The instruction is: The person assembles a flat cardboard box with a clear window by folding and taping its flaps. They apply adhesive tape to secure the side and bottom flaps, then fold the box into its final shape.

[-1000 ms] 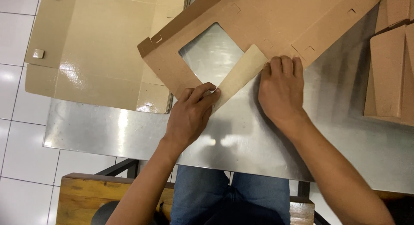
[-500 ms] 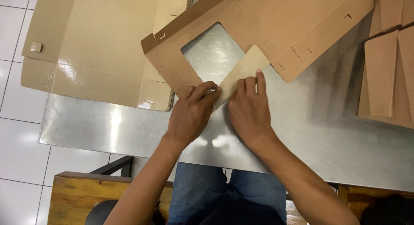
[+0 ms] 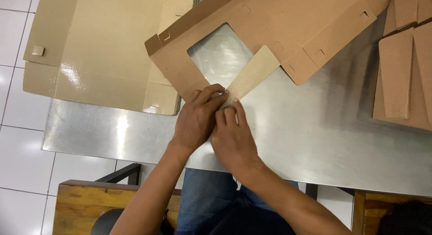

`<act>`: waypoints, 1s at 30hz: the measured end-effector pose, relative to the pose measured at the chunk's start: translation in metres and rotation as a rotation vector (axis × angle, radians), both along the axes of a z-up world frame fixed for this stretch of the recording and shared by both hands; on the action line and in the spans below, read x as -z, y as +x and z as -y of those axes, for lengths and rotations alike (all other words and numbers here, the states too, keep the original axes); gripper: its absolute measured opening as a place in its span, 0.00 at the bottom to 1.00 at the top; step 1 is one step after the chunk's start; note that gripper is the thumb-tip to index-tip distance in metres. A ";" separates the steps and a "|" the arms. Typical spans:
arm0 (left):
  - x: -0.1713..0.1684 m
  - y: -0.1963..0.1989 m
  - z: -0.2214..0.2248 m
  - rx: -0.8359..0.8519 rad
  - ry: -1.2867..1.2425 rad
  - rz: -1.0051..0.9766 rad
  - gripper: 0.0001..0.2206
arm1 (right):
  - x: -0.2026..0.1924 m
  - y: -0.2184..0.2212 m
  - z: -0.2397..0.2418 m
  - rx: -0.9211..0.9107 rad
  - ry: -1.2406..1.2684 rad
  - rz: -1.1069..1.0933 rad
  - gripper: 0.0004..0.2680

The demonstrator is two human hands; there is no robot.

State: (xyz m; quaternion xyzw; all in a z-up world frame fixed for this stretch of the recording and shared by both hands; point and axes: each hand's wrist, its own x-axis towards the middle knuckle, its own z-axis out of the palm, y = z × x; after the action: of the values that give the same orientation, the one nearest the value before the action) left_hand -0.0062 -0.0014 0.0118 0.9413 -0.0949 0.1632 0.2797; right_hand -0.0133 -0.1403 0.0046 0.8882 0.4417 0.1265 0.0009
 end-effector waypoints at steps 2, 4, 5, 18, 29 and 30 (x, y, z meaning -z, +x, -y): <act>0.001 0.001 -0.001 0.012 0.003 0.004 0.08 | 0.004 -0.001 0.003 -0.007 0.046 -0.012 0.04; 0.003 0.001 -0.002 0.024 0.008 0.009 0.07 | 0.008 0.005 0.012 -0.015 0.094 -0.023 0.04; 0.005 0.002 -0.002 0.022 -0.020 -0.006 0.08 | 0.010 0.011 0.020 -0.027 0.162 -0.105 0.05; 0.002 0.006 0.002 -0.012 -0.053 -0.129 0.14 | 0.007 0.125 0.099 0.343 0.079 -0.038 0.12; -0.004 0.003 0.002 -0.036 -0.042 -0.118 0.13 | 0.005 0.094 0.062 0.366 0.130 0.006 0.09; -0.005 0.003 0.003 -0.033 -0.044 -0.111 0.13 | 0.003 0.088 0.060 0.340 0.124 0.016 0.09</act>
State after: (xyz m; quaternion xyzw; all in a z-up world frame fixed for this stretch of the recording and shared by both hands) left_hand -0.0027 -0.0049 0.0167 0.9440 -0.0600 0.1172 0.3025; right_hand 0.0744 -0.2002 0.0019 0.9474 0.2765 0.1586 -0.0287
